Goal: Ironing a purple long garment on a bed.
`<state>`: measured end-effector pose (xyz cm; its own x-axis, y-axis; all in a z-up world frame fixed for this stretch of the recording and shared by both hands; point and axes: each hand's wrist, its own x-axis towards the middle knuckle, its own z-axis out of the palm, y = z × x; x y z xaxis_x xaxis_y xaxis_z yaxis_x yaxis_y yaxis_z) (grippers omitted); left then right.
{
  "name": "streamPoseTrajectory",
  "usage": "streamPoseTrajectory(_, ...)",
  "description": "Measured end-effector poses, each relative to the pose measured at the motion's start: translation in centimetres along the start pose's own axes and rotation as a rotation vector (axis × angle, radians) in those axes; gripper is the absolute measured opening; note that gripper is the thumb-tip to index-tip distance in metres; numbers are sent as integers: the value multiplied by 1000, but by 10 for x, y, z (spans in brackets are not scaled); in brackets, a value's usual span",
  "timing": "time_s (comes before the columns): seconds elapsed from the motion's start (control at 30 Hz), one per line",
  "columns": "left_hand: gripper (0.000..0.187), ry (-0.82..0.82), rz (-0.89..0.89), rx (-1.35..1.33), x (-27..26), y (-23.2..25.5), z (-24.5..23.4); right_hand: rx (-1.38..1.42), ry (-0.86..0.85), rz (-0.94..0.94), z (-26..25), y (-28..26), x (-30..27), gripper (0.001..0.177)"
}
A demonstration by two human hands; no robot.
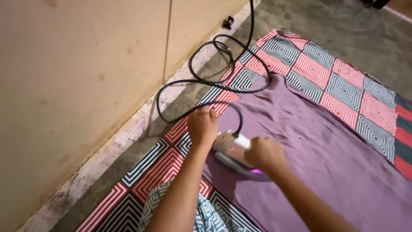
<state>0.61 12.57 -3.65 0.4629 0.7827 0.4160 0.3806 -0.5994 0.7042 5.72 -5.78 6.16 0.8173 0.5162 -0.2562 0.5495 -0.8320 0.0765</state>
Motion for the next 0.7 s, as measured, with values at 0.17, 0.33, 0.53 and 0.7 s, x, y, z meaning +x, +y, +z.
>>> streamPoseTrajectory(0.17,24,-20,53,-22,-5,-17,7,53,-9,-89,12,-15,-38,27)
streamPoseTrajectory(0.33,24,-34,-40,-68,-2,-24,-6,53,47,-109,15,-8,-24,26)
streamPoseTrajectory(0.53,25,-75,-105,-67,4,-2,-13,21,62,-50,-7,-12,23,29)
streamPoseTrajectory(0.7,27,-145,-142,-59,-4,13,2,38,120,-4,-11,11,74,31)
